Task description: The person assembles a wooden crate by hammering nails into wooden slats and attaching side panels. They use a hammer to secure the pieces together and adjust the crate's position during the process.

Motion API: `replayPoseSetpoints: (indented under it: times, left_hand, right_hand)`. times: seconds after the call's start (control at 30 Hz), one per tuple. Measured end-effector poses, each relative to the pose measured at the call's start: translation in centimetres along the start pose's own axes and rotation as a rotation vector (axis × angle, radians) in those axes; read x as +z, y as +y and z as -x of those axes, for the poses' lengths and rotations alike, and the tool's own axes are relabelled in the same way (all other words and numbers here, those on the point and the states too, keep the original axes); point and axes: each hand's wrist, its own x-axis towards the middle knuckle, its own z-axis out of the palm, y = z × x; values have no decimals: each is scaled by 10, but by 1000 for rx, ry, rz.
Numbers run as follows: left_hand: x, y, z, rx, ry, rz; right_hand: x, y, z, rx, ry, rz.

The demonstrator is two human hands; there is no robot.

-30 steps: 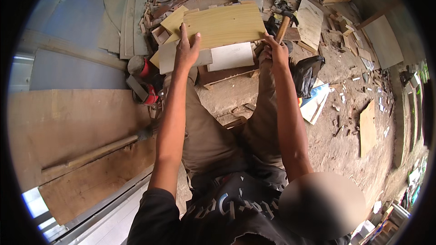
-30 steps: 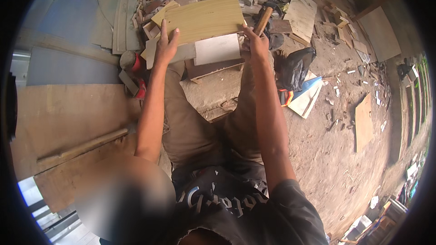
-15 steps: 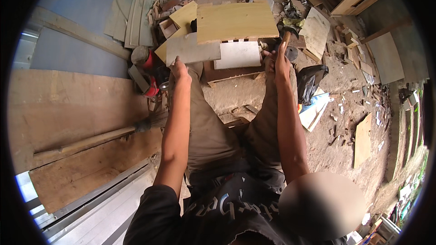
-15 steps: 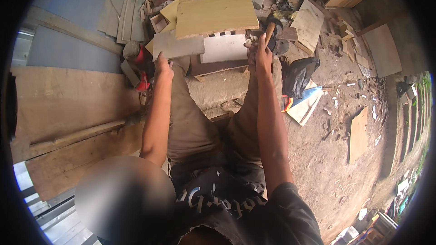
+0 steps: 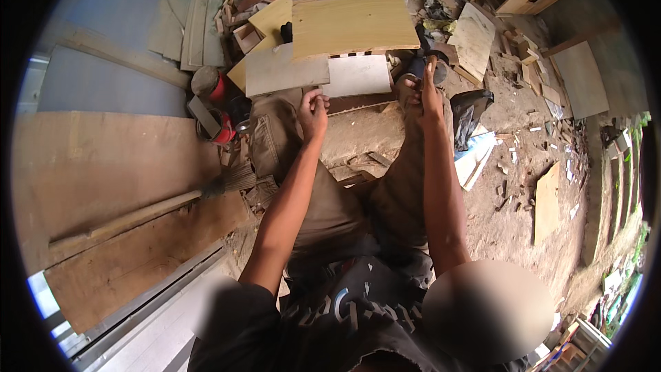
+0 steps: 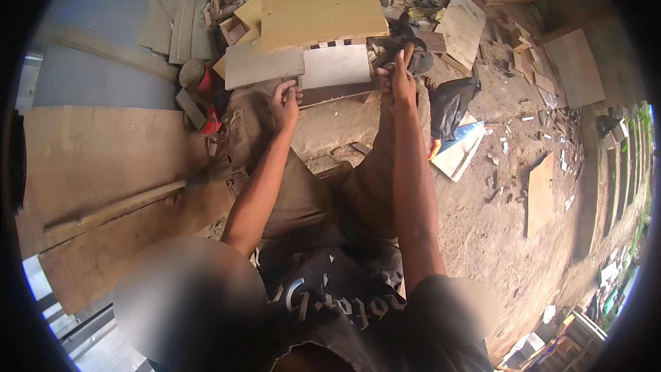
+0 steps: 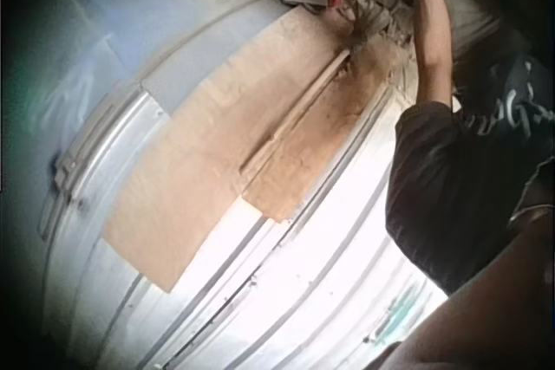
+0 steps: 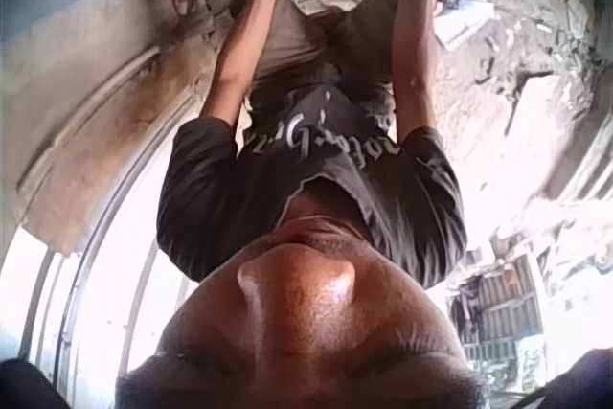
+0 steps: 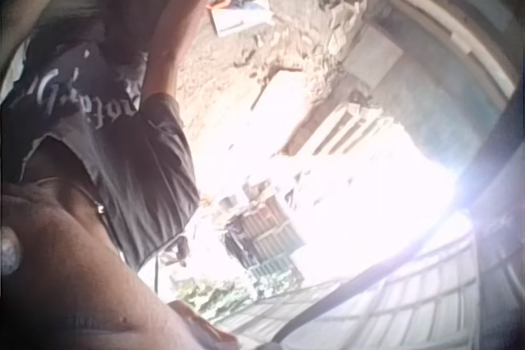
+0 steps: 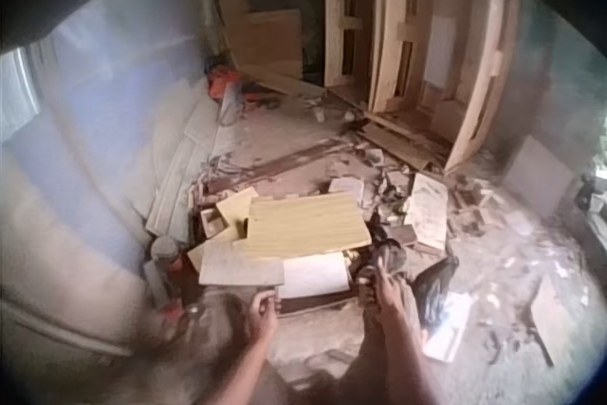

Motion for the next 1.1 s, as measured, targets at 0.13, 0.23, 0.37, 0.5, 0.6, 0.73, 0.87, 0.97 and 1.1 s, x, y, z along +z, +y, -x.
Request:
replayPoseSetpoints:
  times: [0.13,0.23,0.37,0.5,0.6,0.73,0.87,0.97,1.1]
  left_hand:
    - [-6,7,-5,-27,34,31]
    - [-16,16,-14,-27,100,58]
    - [-26,40,-23,-18,138,183]
    - [11,85,-10,54,-128,208]
    - [51,122,7,139,-377,260]
    - [109,177,25,309,-569,181]
    - [143,186,7,334,-723,-52]
    - [183,177,20,195,-858,-184]
    - [252,155,83,115,-1122,-207]
  right_hand:
    - [-1,3,1,-95,-8,123]
    - [-8,2,5,-213,6,171]
    - [-22,-20,26,-327,49,161]
    - [-57,-44,29,-269,9,-9]
    - [-88,-43,34,-301,45,113]
    - [-184,5,-16,59,191,-3]
    - [-218,73,-19,235,321,-79]
    - [-243,125,-11,225,412,-6]
    - [-276,190,-1,173,650,109]
